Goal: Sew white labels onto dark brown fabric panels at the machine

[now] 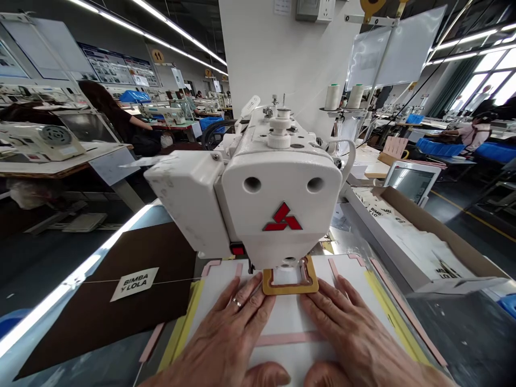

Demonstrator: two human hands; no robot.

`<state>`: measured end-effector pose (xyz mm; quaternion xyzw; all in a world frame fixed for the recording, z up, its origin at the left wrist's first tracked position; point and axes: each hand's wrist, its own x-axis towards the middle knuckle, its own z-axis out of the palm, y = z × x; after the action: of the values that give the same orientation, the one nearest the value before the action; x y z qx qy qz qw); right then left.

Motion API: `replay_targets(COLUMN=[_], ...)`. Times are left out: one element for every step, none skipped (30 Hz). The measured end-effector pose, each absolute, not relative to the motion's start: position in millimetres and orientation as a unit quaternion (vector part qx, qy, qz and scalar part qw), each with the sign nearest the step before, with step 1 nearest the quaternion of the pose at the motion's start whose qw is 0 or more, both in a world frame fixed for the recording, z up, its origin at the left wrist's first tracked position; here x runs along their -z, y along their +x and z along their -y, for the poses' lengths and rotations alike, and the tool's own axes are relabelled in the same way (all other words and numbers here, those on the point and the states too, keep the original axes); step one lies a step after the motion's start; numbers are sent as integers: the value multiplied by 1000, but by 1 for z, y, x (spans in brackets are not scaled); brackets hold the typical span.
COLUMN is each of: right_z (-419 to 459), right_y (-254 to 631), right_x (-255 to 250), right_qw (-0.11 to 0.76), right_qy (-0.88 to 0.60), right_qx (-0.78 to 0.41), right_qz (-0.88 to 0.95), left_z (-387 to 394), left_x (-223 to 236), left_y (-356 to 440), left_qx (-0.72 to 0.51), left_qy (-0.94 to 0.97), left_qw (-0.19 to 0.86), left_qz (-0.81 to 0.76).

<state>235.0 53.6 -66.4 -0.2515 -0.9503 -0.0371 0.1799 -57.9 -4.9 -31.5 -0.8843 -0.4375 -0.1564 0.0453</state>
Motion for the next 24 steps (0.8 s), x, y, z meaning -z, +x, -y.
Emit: replay_targets(right_z=[-53, -52, -51, -50, -49, -48, -48, -49, -50, -53, -56, -60, -65, -71, -76, -81, -85, -89, -92, -94, -96, -97, -98, -99], right_y=[235, 235, 236, 237, 237, 237, 236, 234, 231, 228, 224, 221, 217, 214, 211, 209, 207, 205, 204, 204, 203, 203, 203, 203], right_x=[64, 63, 61, 60, 57, 54, 49, 43, 36, 29, 23, 18, 14, 11, 10, 10, 10, 11, 13, 14, 15, 15, 16, 15], right_qw=[185, 196, 208, 217, 223, 230, 244, 253, 256, 256, 248, 233, 212, 193, 180, 167, 154, 143, 132, 124, 118, 114, 113, 113], right_qy=[-249, -242, -234, -225, -218, -217, -216, -217, -217, -215, -211, -208, -207, -209, -212, -213, -214, -213, -213, -216, -220, -224, -227, -228], right_qx=[41, 47, 51, 51, 46, 38, 29, 22, 19, 22, 26, 27, 21, 7, -13, -36, -59, -78, -94, -105, -112, -115, -114, -114], right_qz=[950, 949, 948, 949, 949, 948, 945, 943, 942, 942, 945, 950, 955, 959, 961, 962, 963, 963, 964, 963, 962, 961, 961, 960], left_z=[4, 3, 1, 0, -1, -2, -2, -2, -2, -1, -1, 0, 0, 0, 0, 0, 0, 0, 0, 0, 0, 1, 1, 1], left_x=[31, 31, 32, 32, 33, 34, 35, 36, 37, 38, 39, 38, 38, 36, 35, 32, 30, 29, 28, 27, 27, 28, 28, 30], left_y=[-58, -58, -57, -58, -58, -58, -59, -60, -61, -61, -62, -61, -61, -60, -59, -58, -57, -57, -56, -56, -56, -57, -57, -58], left_qx=[155, 150, 143, 134, 123, 112, 103, 95, 89, 88, 90, 94, 97, 98, 100, 100, 98, 99, 99, 97, 93, 89, 85, 78], left_qy=[-886, -889, -893, -898, -902, -905, -907, -907, -907, -907, -907, -907, -908, -909, -909, -908, -906, -903, -901, -899, -899, -899, -898, -896], left_qw=[45, 46, 47, 46, 42, 38, 36, 37, 40, 45, 52, 57, 57, 53, 44, 32, 18, 5, -6, -16, -27, -38, -50, -63], left_qz=[435, 431, 424, 417, 412, 409, 407, 408, 409, 410, 409, 407, 404, 402, 403, 406, 412, 419, 423, 426, 427, 428, 429, 432])
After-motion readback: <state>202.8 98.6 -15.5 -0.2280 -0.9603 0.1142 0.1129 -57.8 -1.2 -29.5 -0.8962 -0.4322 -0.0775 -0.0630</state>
